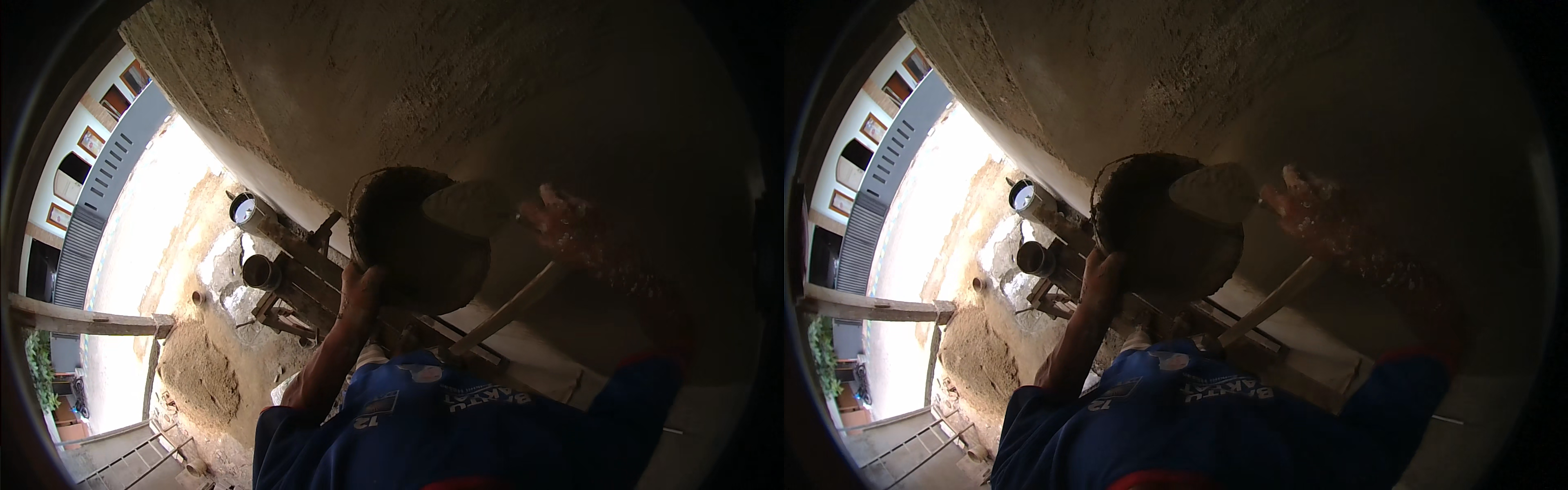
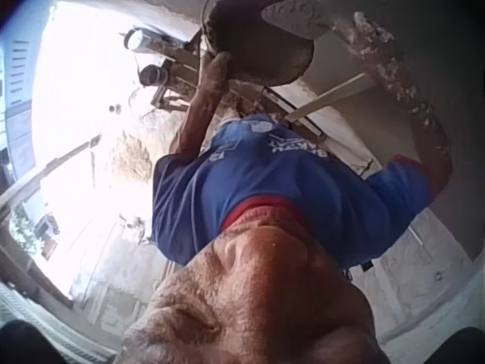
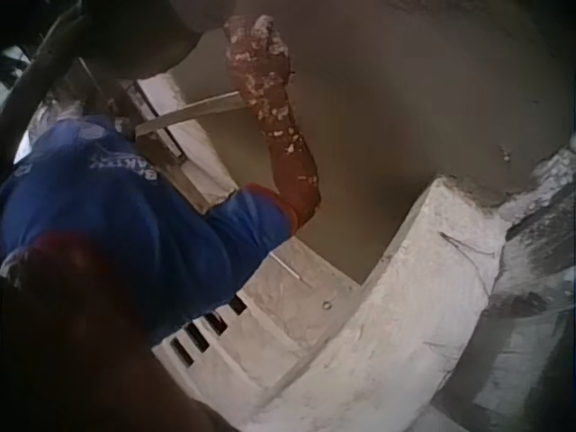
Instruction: The person applies wet plaster to a wall using a trowel and then smooths it using a long wooden board.
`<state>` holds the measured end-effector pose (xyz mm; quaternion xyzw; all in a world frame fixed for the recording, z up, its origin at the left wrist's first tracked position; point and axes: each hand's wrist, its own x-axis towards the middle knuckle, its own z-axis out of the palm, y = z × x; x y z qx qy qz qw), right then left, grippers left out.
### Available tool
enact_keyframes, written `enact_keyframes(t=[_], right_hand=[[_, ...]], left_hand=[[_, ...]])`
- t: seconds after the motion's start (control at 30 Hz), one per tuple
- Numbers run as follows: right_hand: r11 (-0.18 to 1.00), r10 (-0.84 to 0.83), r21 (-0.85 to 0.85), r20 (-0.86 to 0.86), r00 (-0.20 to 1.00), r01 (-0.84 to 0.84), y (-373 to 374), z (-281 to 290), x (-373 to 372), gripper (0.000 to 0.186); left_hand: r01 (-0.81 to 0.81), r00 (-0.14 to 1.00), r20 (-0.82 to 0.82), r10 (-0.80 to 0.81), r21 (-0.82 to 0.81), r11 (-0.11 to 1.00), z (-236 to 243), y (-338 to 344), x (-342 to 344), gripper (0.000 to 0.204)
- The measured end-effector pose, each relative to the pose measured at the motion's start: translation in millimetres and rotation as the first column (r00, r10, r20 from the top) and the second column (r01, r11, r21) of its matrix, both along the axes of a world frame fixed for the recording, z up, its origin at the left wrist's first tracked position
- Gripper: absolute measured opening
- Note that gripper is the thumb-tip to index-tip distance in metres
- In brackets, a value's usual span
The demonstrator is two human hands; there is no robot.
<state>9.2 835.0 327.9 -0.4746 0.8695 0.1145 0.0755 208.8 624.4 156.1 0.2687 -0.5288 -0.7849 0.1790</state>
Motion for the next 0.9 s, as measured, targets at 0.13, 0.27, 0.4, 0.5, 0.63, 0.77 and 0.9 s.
enact_keyframes(t=[0.13, 0.27, 0.4, 0.5, 0.63, 0.77, 0.9], right_hand=[[0.942, 0.312, -0.053, -0.239, 0.92, -0.333, -17.9, -81.9, -1.6, 0.037], [0.932, 0.313, -0.298, 0.376, 0.872, -0.207, -24.6, -136.5, 10.0, 0.037], [0.863, 0.387, -0.498, 0.54, 0.747, -0.087, -24.2, -121.6, 1.7, 0.037], [0.936, 0.248, -0.345, 0.499, 0.83, -0.072, -31.4, -91.6, 2.2, 0.042], [0.939, 0.201, -0.335, 0.338, 0.92, -0.082, -36.2, -11.5, -0.5, 0.047], [0.774, 0.336, -0.614, 0.194, 0.922, -0.153, -44.1, 55.2, -2.3, 0.043], [0.672, 0.437, -0.7, 0.112, 0.892, -0.241, -54.8, 147.8, 14.4, 0.037]], left_hand=[[-0.04, 0.999, 0.021, 0.039, 0.026, 0.999, 12.4, -1.0, 6.8, 0.027], [-0.133, 0.991, 0.024, 0.132, 0.026, 0.991, 6.2, -1.1, 10.9, 0.023], [-0.143, 0.99, 0.008, 0.143, -0.009, 0.99, 7.1, -6.4, 9.7, 0.021], [-0.138, 0.988, 0.073, 0.139, -0.022, 0.99, -3.4, -16.5, 13.3, 0.021], [-0.18, 0.978, -0.091, 0.189, 0.103, 0.978, 14.9, -6.9, 7.4, 0.025], [-0.202, 0.975, -0.076, 0.208, 0.082, 0.976, 12.5, -16.9, 19.0, 0.026], [-0.259, 0.964, -0.046, 0.261, 0.039, 0.965, 3.3, -16.2, 19.7, 0.029]])
